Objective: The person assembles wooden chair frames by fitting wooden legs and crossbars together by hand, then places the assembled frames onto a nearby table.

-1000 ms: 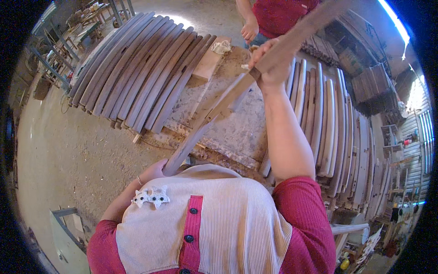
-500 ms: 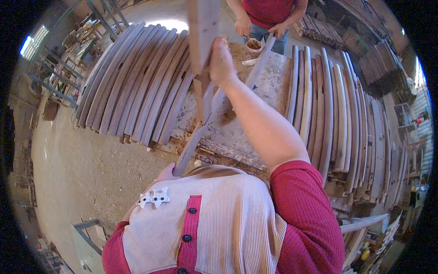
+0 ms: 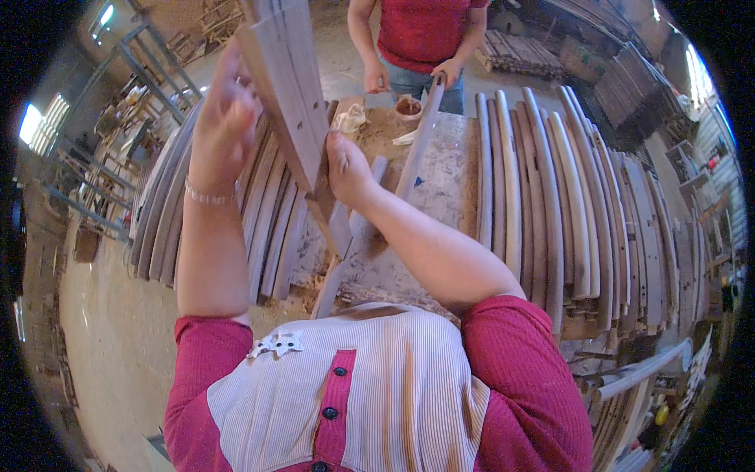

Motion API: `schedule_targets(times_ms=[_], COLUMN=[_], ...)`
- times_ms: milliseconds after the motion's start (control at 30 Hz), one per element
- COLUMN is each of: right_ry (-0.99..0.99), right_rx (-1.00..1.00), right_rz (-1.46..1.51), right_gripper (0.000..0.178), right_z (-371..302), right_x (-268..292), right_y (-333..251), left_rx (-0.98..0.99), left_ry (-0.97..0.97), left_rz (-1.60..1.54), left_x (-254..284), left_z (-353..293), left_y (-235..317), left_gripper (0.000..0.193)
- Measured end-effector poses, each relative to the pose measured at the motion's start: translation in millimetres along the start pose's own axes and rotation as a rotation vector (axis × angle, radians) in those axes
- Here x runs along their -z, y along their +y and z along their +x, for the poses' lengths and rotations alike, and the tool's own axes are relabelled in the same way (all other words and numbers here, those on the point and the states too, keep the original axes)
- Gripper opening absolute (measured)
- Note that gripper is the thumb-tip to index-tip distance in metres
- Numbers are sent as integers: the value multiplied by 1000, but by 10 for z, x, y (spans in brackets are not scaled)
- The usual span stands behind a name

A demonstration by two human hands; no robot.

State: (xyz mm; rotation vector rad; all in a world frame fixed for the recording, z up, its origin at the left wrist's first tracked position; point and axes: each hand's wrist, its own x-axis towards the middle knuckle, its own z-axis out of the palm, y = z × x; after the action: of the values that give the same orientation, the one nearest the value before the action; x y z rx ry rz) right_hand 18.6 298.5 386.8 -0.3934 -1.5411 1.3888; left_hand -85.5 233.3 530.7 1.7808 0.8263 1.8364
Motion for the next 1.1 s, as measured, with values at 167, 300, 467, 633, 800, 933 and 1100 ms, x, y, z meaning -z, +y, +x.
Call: schedule_targets(times_ms=[167,300,467,633,800,933,1100], right_ry=[-219,35,127,47,237,325,317], right_rx=[-29,-320,-937,-685,-897,-941,-953], right_rz=[-164,-382,-546,-626,-69,83,73], right_gripper=[32,25,30,17,15,14,12], right_z=[-84,-453,-1686,-1966,-1812,-1791,-1800], right_x=[359,963,1705,1664,1752,1831,1837], right_y=[121,838,1909,1748,1493,1451,1465], left_rx=[200,163,133,150,123,126,135], left_ry=[-92,50,27,88,127,118,112], left_rz=[-114,-242,-211,-248,-310,-362,-400], left_x=[-230,-301,-293,-172,-231,-252,-163], left_z=[324,282,262,158,97,106,110], left_y=[-32,-153,-102,-86,-70,-58,-93], left_gripper=[51,54,70,75,83,87,88])
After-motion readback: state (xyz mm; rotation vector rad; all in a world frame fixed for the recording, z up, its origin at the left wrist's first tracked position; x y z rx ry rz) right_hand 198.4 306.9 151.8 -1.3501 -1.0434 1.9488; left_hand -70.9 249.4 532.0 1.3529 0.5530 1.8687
